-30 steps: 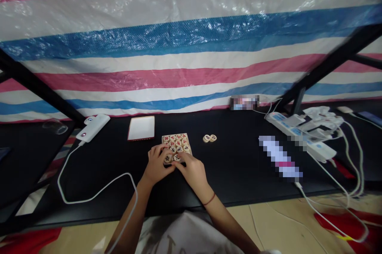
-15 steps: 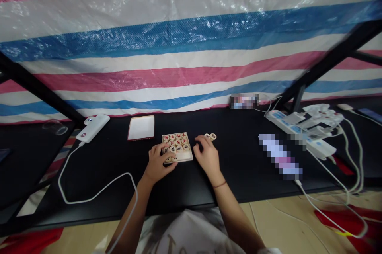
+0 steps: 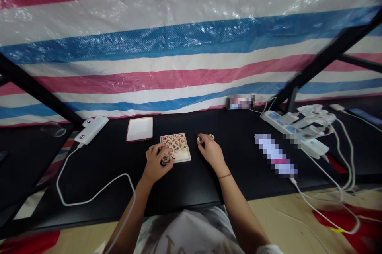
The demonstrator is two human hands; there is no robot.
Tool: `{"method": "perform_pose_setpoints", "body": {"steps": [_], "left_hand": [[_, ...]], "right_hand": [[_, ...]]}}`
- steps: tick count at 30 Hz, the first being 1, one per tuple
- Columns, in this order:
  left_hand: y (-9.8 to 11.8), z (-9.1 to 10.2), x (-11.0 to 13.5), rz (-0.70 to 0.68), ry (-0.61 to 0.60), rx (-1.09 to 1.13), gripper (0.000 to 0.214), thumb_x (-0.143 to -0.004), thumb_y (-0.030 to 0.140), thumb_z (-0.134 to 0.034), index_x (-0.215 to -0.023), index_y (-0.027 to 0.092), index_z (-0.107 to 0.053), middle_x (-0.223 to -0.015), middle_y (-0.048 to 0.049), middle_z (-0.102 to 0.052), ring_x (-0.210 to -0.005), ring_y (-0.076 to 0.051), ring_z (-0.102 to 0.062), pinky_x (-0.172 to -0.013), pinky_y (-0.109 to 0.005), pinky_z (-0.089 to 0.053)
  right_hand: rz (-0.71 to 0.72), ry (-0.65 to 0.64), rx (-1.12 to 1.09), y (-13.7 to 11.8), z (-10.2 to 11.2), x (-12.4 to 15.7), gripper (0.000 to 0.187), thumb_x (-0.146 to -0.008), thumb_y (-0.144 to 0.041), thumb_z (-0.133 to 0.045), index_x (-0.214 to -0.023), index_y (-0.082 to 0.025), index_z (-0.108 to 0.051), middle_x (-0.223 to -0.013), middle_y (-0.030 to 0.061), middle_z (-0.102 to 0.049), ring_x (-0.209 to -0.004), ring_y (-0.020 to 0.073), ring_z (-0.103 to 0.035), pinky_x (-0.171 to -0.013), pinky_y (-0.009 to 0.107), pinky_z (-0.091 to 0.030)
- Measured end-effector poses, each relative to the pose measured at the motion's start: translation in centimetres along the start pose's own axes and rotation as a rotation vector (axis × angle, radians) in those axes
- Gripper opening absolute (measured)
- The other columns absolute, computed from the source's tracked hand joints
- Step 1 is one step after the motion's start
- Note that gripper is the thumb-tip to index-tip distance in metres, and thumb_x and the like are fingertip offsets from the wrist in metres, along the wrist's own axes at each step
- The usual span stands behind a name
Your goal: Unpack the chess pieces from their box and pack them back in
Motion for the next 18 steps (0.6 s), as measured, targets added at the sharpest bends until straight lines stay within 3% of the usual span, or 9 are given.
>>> {"method": "perform_pose_setpoints", "body": {"steps": [2, 5, 10, 15, 18], "left_hand": [[0.5, 0.4, -0.3, -0.008, 0.049, 0.009, 0.023, -0.08, 0.026, -0.065, -0.103, 0.027, -0.067, -0.112, -0.0057, -0.062, -0.107, -0.024, -0.053, -0.094, -0.043, -0.041], [2.0, 0.4, -1.0, -0.083, 0.043, 0.05, 0.031, -0.085, 0.028, -0.062, -0.116, 0.027, -0.063, -0.113, -0.006, -0.063, -0.108, -0.023, -0.056, -0.097, -0.039, -0.042], [3.6, -0.2, -1.8, -0.147, 0.009, 0.105, 0.036, -0.088, 0.029, -0.059, -0.124, 0.027, -0.059, -0.118, -0.0068, -0.063, -0.11, -0.022, -0.059, -0.095, -0.037, -0.046], [2.4, -0.3, -1.7, -0.065, 0.049, 0.194, 0.029, -0.09, 0.028, -0.057, -0.118, 0.027, -0.062, -0.112, -0.0058, -0.066, -0.107, -0.021, -0.062, -0.095, -0.038, -0.05], [1.4, 0.2, -1.7, -0.019, 0.098, 0.265, 0.028, -0.088, 0.029, -0.06, -0.116, 0.026, -0.063, -0.111, -0.0056, -0.065, -0.106, -0.02, -0.063, -0.095, -0.036, -0.052]], "right_hand": [[0.031, 0.008, -0.201, -1.2, 0.1, 0.2, 0.022, -0.085, -0.023, -0.057, -0.106, -0.019, -0.062, -0.104, 0.0067, -0.068, -0.071, 0.0153, -0.062, -0.063, 0.025, -0.047], [0.051, -0.083, -0.518, -3.5, -0.8, 0.9, 0.023, -0.081, -0.035, -0.065, -0.099, -0.02, -0.063, -0.094, 0.0023, -0.067, -0.054, 0.009, -0.051, -0.053, 0.022, -0.043], [-0.019, -0.208, -0.822, -6.0, -2.7, 2.1, 0.031, -0.073, -0.042, -0.073, -0.093, -0.021, -0.063, -0.065, -0.0057, -0.055, -0.045, 0.0061, -0.037, -0.043, 0.019, -0.032], [-0.046, -0.222, -0.978, -6.0, -3.9, 2.1, 0.034, -0.074, -0.046, -0.072, -0.093, -0.02, -0.061, -0.055, -0.0094, -0.039, -0.044, 0.0064, -0.03, -0.042, 0.019, -0.027], [-0.1, -0.108, -1.034, -4.4, -3.6, 1.7, 0.035, -0.073, -0.047, -0.071, -0.093, -0.02, -0.058, -0.067, -0.0062, -0.047, -0.046, 0.005, -0.03, -0.042, 0.019, -0.026]]}}
Point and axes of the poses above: each hand's wrist, its own x-axis away from the middle knuckle, its own z-axis out of the back of the hand, y = z × x, the point moved 9 cm from there along -x, towards the middle knuckle
